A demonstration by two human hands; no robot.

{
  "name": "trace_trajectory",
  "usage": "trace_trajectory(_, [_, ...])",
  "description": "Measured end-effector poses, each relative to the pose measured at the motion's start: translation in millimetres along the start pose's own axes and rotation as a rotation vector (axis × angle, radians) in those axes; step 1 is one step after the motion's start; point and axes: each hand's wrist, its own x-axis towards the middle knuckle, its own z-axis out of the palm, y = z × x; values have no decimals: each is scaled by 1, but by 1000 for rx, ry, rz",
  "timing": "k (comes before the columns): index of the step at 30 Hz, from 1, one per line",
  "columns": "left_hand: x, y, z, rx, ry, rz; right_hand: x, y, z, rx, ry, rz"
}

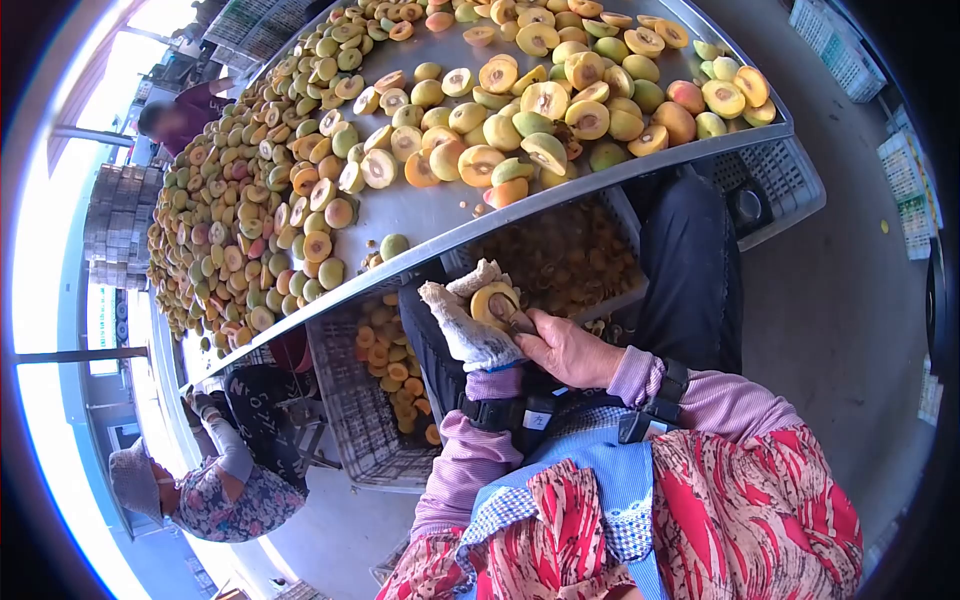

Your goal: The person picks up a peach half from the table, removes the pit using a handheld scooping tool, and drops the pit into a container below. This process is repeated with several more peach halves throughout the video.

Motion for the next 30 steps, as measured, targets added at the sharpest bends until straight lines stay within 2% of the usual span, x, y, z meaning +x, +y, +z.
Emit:
trace_trajectory(2, [1,3,1,40,-16,15,0,0,-2,38,-37,7])
trace_trajectory(4, [1,13,10,116,-58,-134,1,-3,-4,2,-11,-58])
trace_trajectory(5, [11,13,6,166,-175,-193,0,-7,-10,3,-12,-56])
trace_trajectory(7, [29,15,-1,121,-296,-447,-3,-22,-23,371,-229,387])
trace_trajectory(8, [28,11,-4,123,-296,-447,-1,-13,-21,427,-225,406])
trace_trajectory(10, [15,6,5,-162,-61,-310,4,3,-18,477,-236,410])
trace_trajectory(13, [-4,2,-1,-79,-94,-415,3,5,-18,561,-281,456])
trace_trajectory(15, [-3,3,-3,-99,-75,-446,3,1,-19,358,-318,379])
trace_trajectory(18, [-5,-2,-2,60,-25,-247,-1,-12,-23,297,-324,406])
trace_trajectory(19, [-8,-2,-4,61,-29,-248,-3,-12,-24,298,-320,404])
trace_trajectory(21, [-8,-4,-10,282,-179,-12,-7,-10,-29,451,-408,520])
trace_trajectory(22, [-8,-4,-14,373,-248,41,-9,-12,-29,455,-405,519])
trace_trajectory(23, [-6,-3,-16,374,-252,43,-10,-16,-32,418,-423,574])
trace_trajectory(25, [-4,4,-16,565,-412,-102,-11,-14,-34,382,-441,626])
trace_trajectory(26, [-2,8,-15,597,-388,-296,-10,-6,-34,393,-468,658])
trace_trajectory(27, [-6,8,-16,599,-388,-294,-10,-2,-34,404,-498,690])
trace_trajectory(28, [-9,6,-17,632,-439,-192,-10,1,-37,404,-495,683])
trace_trajectory(29, [-11,3,-20,661,-489,-95,-11,2,-41,536,-574,711])
trace_trajectory(30, [-8,4,-20,785,-659,205,-13,4,-42,668,-655,737])
